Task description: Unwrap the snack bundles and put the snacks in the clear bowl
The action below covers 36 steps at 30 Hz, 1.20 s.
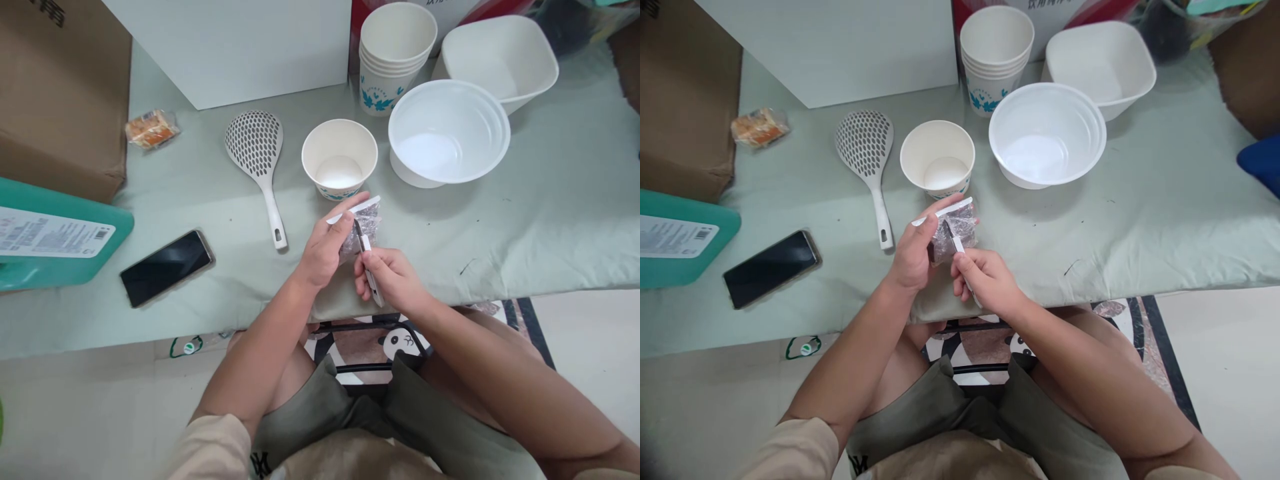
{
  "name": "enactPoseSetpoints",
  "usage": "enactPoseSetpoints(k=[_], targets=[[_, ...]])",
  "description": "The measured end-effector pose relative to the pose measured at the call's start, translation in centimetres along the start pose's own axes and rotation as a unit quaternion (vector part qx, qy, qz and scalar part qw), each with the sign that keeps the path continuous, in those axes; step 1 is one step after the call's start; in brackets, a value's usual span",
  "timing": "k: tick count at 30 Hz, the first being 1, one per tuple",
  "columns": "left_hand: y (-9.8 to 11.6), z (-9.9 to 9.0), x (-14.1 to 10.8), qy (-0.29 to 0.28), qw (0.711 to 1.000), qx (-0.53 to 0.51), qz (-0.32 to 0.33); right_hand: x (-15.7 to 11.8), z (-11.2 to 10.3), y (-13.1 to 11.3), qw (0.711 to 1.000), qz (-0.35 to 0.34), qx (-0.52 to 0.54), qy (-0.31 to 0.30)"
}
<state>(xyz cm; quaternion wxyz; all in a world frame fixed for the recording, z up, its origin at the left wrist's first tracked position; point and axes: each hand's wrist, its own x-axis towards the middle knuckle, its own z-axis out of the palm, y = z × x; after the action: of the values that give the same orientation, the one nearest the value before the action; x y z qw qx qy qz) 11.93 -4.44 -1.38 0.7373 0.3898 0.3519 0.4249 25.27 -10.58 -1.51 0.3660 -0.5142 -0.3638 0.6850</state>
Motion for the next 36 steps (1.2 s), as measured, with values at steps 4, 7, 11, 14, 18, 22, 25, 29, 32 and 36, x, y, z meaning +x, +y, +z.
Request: enactPoseSetpoints(k=[4,7,11,14,18,22,25,29,32,36], targets=[[0.0,-0.1,0.1,-0.007,1.0,-0.022,0.016,0.0,0.1,0.1,1.0,0.007,-0.006,0.002],[0.2,-0.1,0.2,-0.007,0.999,-0.045,0.029,0.0,0.0,0.2,1.0,0.006,-0.016,-0.003],[0.5,0.1,0.4,0.0,0.996,-0.07,0.047,-0.1,0.0,0.1,0.999,0.007,-0.032,-0.01],[0.8,0.1,0.6,0.008,0.996,-0.079,0.048,0.0,0.1,0.1,0.999,0.007,-0.044,-0.012],[1.4,-0.1,0.8,0.028,0.994,-0.088,0.06,0.0,0.3,0.2,0.997,-0.005,-0.073,-0.024],[1.9,-0.4,1.0,0.045,0.99,-0.098,0.092,0.2,0.3,0.5,0.992,-0.018,-0.12,-0.036],[2.4,-0.5,1.0,0.062,0.987,-0.102,0.103,0.2,0.4,0.6,0.988,-0.018,-0.144,-0.044],[2.8,-0.7,1.1,0.08,0.986,-0.1,0.108,0.1,0.4,0.6,0.982,-0.028,-0.182,-0.051],[3.0,-1.0,1.3,0.103,0.982,-0.096,0.125,0.0,-0.2,0.6,0.961,-0.116,-0.251,-0.019],[2.7,-1.8,2.1,0.2,0.961,-0.068,0.177,0.8,-2.0,0.5,0.934,-0.229,-0.25,0.114]])
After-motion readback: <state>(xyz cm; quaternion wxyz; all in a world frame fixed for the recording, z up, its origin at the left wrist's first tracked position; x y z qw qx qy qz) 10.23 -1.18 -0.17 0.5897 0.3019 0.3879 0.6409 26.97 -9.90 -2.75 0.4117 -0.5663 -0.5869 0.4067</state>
